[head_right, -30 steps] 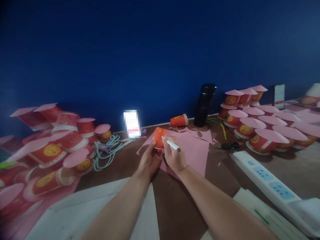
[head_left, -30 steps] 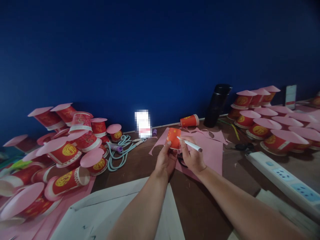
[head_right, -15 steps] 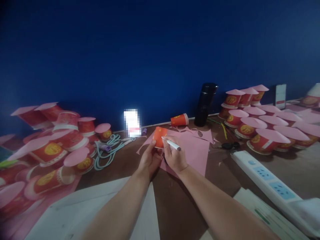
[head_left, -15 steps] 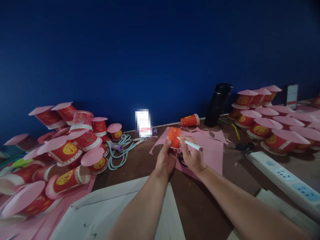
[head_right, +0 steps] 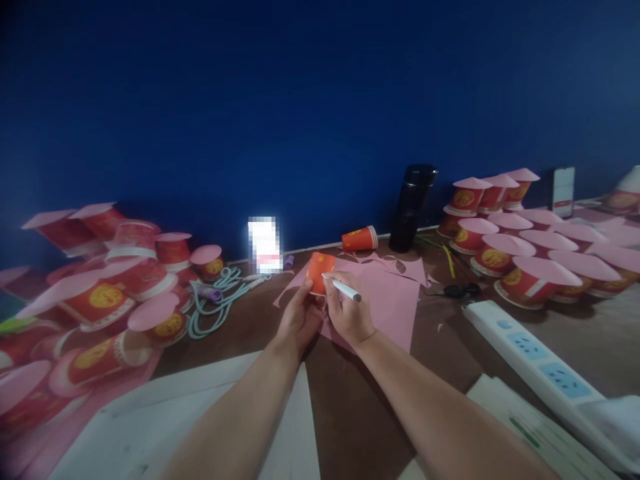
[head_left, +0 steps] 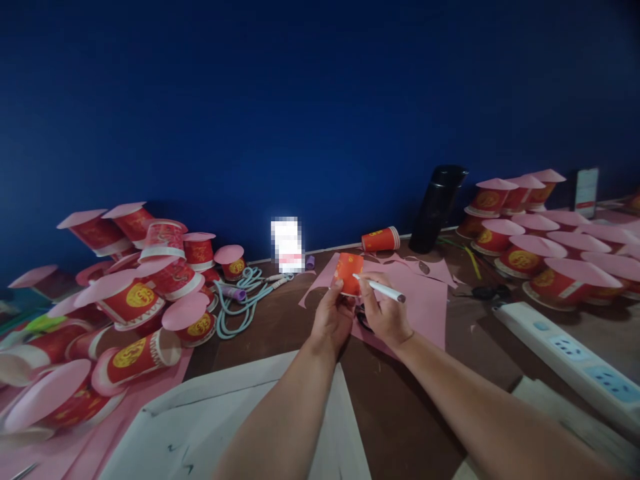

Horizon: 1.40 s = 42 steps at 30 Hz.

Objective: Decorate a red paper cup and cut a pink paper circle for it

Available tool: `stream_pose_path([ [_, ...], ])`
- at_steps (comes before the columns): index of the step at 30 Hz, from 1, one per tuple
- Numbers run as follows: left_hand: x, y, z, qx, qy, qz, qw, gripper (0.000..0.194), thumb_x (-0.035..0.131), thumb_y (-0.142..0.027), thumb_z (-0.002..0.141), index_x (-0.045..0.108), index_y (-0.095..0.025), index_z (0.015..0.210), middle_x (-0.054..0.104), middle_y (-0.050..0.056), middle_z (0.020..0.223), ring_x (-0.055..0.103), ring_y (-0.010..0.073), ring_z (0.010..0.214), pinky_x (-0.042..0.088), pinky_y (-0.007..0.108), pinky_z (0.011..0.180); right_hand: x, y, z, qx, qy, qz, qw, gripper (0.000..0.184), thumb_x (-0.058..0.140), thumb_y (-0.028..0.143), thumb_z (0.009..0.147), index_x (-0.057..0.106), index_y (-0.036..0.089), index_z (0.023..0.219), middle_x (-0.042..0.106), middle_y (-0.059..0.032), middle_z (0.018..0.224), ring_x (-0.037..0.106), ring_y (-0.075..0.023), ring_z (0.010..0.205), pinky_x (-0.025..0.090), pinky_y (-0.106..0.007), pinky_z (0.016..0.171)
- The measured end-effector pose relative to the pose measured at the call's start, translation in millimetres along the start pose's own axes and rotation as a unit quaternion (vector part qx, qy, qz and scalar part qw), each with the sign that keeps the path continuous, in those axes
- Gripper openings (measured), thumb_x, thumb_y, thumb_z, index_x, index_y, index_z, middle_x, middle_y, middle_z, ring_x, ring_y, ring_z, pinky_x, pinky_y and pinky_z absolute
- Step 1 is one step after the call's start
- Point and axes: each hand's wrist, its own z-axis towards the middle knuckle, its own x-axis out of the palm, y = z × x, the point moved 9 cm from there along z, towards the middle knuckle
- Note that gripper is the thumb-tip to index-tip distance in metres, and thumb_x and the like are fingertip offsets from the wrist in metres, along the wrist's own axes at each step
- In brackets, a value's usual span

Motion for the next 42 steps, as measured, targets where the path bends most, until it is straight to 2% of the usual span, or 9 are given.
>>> stream_pose_path([
  [11, -1.1, 1.6, 2.0, 0.001, 0.014, 0.009, 1.000, 0.008, 0.069, -0.012, 0.075, 0.065, -0.011, 0.082, 0.068, 0.003, 0.076, 0.060, 0.0072, 0.061, 0.044, 0.017, 0.055, 1.1, -1.2, -0.7, -0.001, 0.002, -0.008, 1.000, 0.015, 0.047, 0.027, 0.093, 0.059, 0.021, 0.101, 0.067, -0.0082, 0.096, 0.064, -0.0219, 0.094, 0.052, -0.039, 0.085],
  [25, 1.0, 3.7, -1.5, -0.004, 0.009, 0.025, 1.000, 0.003, 0.062, -0.011, 0.080, 0.065, -0.010, 0.082, 0.068, 0.004, 0.079, 0.058, 0.0061, 0.060, 0.045, 0.016, 0.055, -0.6, 1.1, 1.8, -0.014, -0.001, -0.009, 1.000, 0.015, 0.047, 0.025, 0.093, 0.058, 0.021, 0.102, 0.066, -0.0095, 0.097, 0.063, -0.0231, 0.095, 0.051, -0.038, 0.085],
  [42, -2.3, 5.6, 0.3, -0.011, 0.003, 0.015, 1.000, 0.008, 0.067, -0.010, 0.076, 0.066, -0.011, 0.083, 0.069, 0.003, 0.078, 0.059, 0.0069, 0.059, 0.044, 0.017, 0.052, -2.1, -2.9, 2.9, -0.008, -0.013, -0.012, 1.000, 0.016, 0.048, 0.026, 0.093, 0.059, 0.020, 0.103, 0.067, -0.0090, 0.097, 0.063, -0.0220, 0.094, 0.052, -0.040, 0.085],
])
